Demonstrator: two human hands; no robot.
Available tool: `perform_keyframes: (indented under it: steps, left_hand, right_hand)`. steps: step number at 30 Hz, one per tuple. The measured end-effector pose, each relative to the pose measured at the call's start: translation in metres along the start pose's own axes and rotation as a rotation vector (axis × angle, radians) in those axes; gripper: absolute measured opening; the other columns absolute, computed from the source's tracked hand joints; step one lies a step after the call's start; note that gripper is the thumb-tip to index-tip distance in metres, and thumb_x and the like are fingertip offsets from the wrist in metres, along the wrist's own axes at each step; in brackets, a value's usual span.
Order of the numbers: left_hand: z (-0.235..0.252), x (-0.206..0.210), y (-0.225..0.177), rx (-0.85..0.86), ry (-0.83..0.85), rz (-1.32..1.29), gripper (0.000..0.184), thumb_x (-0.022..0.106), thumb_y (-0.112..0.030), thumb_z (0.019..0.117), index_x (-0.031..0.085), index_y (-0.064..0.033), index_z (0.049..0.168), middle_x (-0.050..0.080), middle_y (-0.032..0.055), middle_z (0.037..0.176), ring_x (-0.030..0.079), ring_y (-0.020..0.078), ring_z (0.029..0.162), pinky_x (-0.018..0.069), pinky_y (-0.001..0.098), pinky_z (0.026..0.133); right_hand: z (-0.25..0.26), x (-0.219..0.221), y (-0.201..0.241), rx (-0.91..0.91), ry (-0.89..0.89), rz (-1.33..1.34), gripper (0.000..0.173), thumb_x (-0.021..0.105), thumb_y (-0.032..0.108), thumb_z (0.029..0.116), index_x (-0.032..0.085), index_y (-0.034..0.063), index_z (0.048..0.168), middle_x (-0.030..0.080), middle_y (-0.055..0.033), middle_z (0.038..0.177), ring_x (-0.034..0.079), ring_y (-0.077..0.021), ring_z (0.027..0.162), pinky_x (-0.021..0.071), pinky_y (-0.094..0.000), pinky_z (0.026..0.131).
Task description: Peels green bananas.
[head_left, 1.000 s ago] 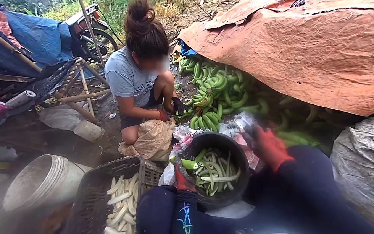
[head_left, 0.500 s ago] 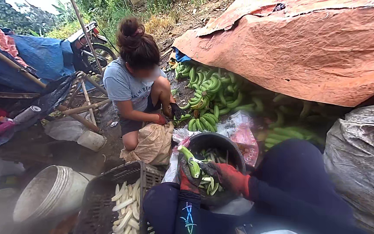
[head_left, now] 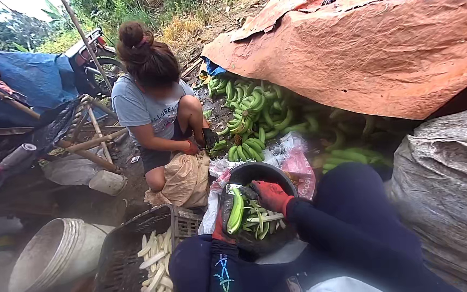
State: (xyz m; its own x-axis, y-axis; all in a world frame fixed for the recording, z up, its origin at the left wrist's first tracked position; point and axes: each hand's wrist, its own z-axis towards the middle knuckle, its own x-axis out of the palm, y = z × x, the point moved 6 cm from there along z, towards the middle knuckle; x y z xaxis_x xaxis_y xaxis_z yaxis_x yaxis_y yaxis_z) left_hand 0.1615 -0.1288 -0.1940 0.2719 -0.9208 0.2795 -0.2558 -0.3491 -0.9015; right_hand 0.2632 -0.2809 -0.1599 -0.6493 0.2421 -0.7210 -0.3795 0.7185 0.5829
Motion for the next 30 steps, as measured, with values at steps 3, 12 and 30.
perform_keyframes:
  steps: [3, 12, 30]
  left_hand:
    - [-0.01, 0.013, 0.007, -0.094, 0.037, 0.148, 0.042, 0.028, -0.024, 0.1115, 0.053, 0.0007, 0.135, 0.068, 0.0109, 0.111, 0.066, 0.0123, 0.096, 0.0568, 0.0311, 0.086]
    - [0.017, -0.022, 0.001, 0.092, -0.439, 0.371, 0.052, 0.027, -0.034, 0.1124, 0.047, 0.0017, 0.144, 0.057, 0.0204, 0.136, 0.058, 0.0214, 0.119, 0.0475, 0.0391, 0.104]
    - [0.004, 0.012, -0.022, 0.265, -0.01, 0.073, 0.042, 0.024, -0.02, 0.1128, 0.043, 0.0058, 0.14, 0.063, 0.0109, 0.113, 0.062, 0.0056, 0.096, 0.0532, 0.0222, 0.084]
  right_hand:
    - [0.014, -0.02, -0.02, 0.096, -0.047, -0.011, 0.04, 0.048, 0.021, 0.1068, 0.052, 0.0012, 0.142, 0.061, -0.0269, 0.136, 0.061, -0.0438, 0.125, 0.0483, -0.0617, 0.1]
    - [-0.039, 0.01, -0.001, -0.037, 0.15, 0.122, 0.034, 0.047, 0.023, 0.1087, 0.058, 0.002, 0.133, 0.067, -0.0257, 0.121, 0.065, -0.0424, 0.116, 0.0487, -0.063, 0.097]
    - [-0.024, -0.003, 0.0, -0.107, 0.079, -0.034, 0.035, 0.053, 0.02, 0.1055, 0.057, 0.0025, 0.136, 0.063, -0.0263, 0.128, 0.063, -0.0441, 0.119, 0.0496, -0.0618, 0.096]
